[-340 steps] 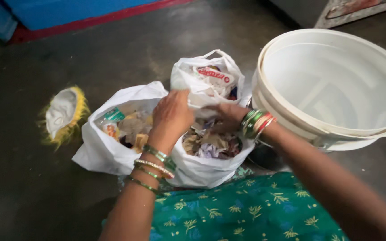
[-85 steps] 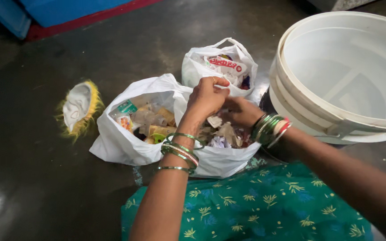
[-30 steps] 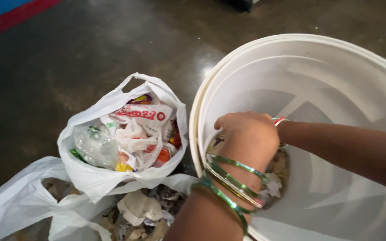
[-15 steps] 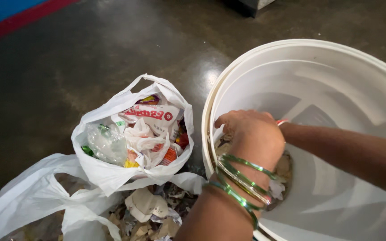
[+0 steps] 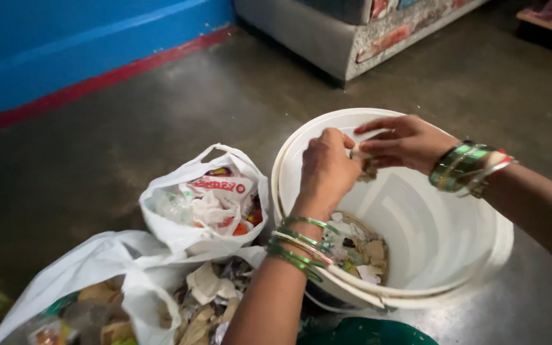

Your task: The person sits on the floor and sorts through items in white plastic bags, picking up pieces of paper, cardboard, and plastic wrappers. They tear the items into smaller pieces by hand and place them into a white bucket. The person continues this process, handling various waste materials one by one.

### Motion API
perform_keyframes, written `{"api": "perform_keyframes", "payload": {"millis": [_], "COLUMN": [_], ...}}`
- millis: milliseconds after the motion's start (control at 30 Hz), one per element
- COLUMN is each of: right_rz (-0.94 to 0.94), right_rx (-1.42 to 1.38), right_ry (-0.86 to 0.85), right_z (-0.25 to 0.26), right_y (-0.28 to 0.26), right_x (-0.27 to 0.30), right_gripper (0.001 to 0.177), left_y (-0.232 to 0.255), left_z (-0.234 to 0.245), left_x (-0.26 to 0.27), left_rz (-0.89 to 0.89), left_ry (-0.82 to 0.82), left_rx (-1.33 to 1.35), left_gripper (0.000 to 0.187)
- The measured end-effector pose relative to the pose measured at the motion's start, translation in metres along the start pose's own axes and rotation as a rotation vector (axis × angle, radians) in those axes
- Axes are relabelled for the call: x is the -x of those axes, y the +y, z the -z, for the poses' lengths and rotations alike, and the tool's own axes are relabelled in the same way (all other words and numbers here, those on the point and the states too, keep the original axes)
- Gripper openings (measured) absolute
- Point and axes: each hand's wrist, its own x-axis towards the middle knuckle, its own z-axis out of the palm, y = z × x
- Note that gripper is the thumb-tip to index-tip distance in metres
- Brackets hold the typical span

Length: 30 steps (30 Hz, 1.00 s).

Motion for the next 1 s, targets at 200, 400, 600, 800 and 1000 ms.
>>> {"api": "perform_keyframes", "payload": {"millis": [200, 400, 600, 800, 1000], "right_rz": [0.093, 0.268, 0.247, 0.324, 0.222], "right_rx": [-0.24, -0.26, -0.378, -0.148, -0.075], "right_ry": [0.027, 0.107, -0.044, -0.005, 0.004], "right_z": [-0.032, -0.06, -0.108, -0.152, -0.203], "right_y": [-0.036, -0.045, -0.068, -0.068, -0.036], "right_x": [0.068, 0.093, 0.121, 0.122, 0.082], "right_gripper": [0.028, 0.011, 0.02, 0.027, 0.022], "left_y": [0.038, 0.03, 0.025, 0.019, -0.027], "left_z": [0.059, 0.092, 0.131, 0.159, 0.175], "left_x": [0.018, 0.043, 0.074, 0.101, 0.128], "left_rz": [0.193, 0.02, 0.036, 0.054, 0.239], "left_ry": [-0.118, -0.239, 0.038, 0.158, 0.049], "left_rx": [0.314, 0.506, 0.354, 0.229, -0.001], "left_gripper": [0.014, 0.019, 0.027, 0.018, 0.025]}}
